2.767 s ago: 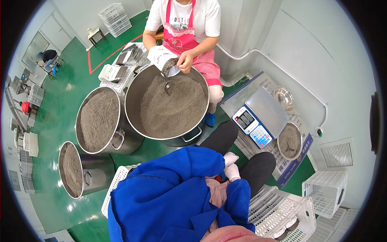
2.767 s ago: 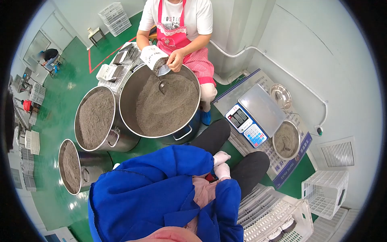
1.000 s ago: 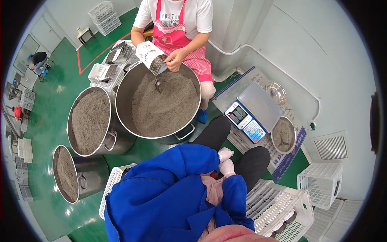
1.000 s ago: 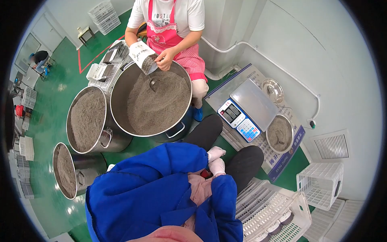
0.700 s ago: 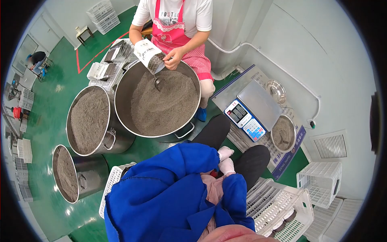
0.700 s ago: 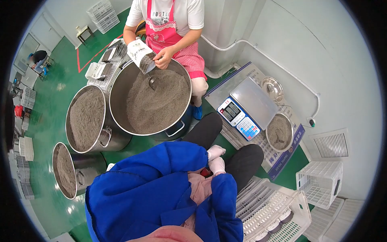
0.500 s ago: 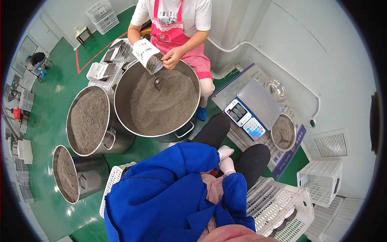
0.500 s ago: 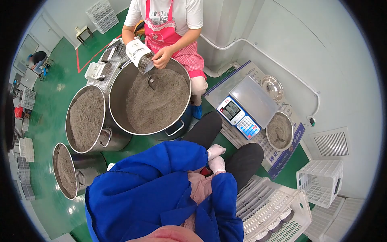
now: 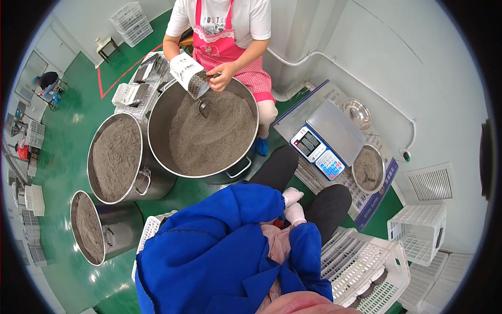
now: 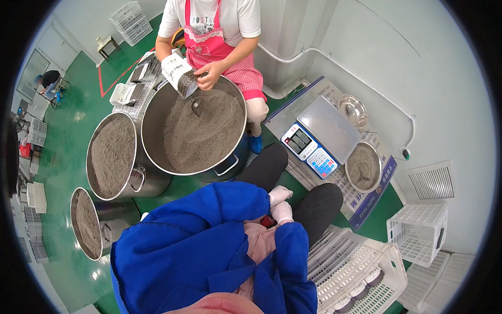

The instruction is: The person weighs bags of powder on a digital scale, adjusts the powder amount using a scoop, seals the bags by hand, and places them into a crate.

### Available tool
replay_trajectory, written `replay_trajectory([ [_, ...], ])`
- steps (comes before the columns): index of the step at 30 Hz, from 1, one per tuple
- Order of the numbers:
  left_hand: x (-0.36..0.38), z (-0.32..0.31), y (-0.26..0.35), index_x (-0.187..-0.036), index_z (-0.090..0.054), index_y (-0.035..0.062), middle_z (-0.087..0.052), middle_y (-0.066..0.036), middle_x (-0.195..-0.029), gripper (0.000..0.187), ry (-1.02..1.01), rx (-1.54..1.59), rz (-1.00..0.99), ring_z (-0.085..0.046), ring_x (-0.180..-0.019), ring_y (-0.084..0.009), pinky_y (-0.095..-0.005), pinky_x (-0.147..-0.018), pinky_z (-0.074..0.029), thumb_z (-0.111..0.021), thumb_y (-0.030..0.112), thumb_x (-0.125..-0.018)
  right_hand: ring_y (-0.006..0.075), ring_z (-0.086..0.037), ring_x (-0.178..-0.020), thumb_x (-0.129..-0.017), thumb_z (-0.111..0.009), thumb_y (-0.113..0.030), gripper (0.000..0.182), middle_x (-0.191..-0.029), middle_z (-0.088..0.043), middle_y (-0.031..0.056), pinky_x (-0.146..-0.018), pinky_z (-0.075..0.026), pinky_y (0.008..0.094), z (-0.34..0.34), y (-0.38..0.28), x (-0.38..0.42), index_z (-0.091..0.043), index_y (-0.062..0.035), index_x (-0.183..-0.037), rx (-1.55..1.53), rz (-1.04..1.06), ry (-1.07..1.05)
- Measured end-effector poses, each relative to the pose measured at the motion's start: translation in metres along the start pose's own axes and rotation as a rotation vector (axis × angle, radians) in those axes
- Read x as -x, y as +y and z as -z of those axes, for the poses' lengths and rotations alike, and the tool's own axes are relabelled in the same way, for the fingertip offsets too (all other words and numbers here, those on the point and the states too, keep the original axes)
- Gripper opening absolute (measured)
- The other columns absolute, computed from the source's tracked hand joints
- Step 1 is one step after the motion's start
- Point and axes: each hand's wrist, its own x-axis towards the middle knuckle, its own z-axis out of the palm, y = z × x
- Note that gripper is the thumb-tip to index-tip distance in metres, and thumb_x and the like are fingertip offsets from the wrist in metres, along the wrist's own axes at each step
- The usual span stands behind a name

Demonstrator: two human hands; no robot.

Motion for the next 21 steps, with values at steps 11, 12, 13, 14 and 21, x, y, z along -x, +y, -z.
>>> replay_trajectory([
  [11,-0.011,-0.004,-0.01,-0.101,-0.074,0.0001,-0.074,-0.014,-0.101,0.036,-0.035,0.018,-0.042,-0.068,-0.096,-0.023,-0.0341,-0.088,-0.05,-0.063,0.032,-0.086,0.0379,-0.067,-0.105,-0.087,-0.057,-0.029,0.033,-0.109,-0.07,0.0226,-0.089,-0.052,0.046,-0.005,0.003,-0.005,-0.074,-0.0062,-0.104,0.055,-0.02,-0.011],
  [12,-0.011,-0.004,-0.01,-0.101,-0.074,0.0001,-0.074,-0.014,-0.101,0.036,-0.035,0.016,-0.044,-0.068,-0.096,-0.0229,-0.0341,-0.088,-0.05,-0.064,0.031,-0.086,0.0378,-0.067,-0.105,-0.087,-0.057,-0.029,0.033,-0.109,-0.07,0.0225,-0.089,-0.052,0.046,-0.007,0.005,-0.007,-0.073,-0.0062,-0.104,0.07,-0.016,-0.019],
  [13,-0.01,-0.004,-0.009,-0.101,-0.074,0.0,-0.074,-0.014,-0.101,0.036,-0.035,0.014,-0.046,-0.068,-0.097,-0.0229,-0.034,-0.087,-0.05,-0.064,0.031,-0.086,0.0378,-0.067,-0.105,-0.087,-0.057,-0.029,0.033,-0.109,-0.07,0.0224,-0.089,-0.052,0.0459,-0.006,0.003,-0.006,-0.073,-0.0062,-0.104,0.067,-0.015,-0.016],
  [14,-0.008,-0.004,-0.009,-0.1,-0.074,0.0002,-0.074,-0.015,-0.101,0.036,-0.025,0.029,-0.048,-0.068,-0.097,-0.0252,-0.0354,-0.087,-0.051,-0.062,0.031,-0.087,0.0378,-0.067,-0.105,-0.087,-0.057,-0.029,0.032,-0.109,-0.07,0.0223,-0.089,-0.052,0.0459,-0.005,0.002,-0.005,-0.073,-0.0062,-0.104,0.064,-0.015,-0.014],
  [21,-0.012,-0.006,-0.011,-0.099,-0.074,-0.0002,-0.073,-0.015,-0.1,0.035,-0.033,0.099,-0.043,-0.068,-0.095,-0.0246,-0.0354,-0.086,-0.051,-0.062,0.031,-0.087,0.037,-0.067,-0.106,-0.087,-0.057,-0.029,0.032,-0.109,-0.07,0.0218,-0.09,-0.052,0.0452,-0.003,-0.001,-0.003,-0.074,-0.0069,-0.104,0.074,-0.004,-0.002],
])
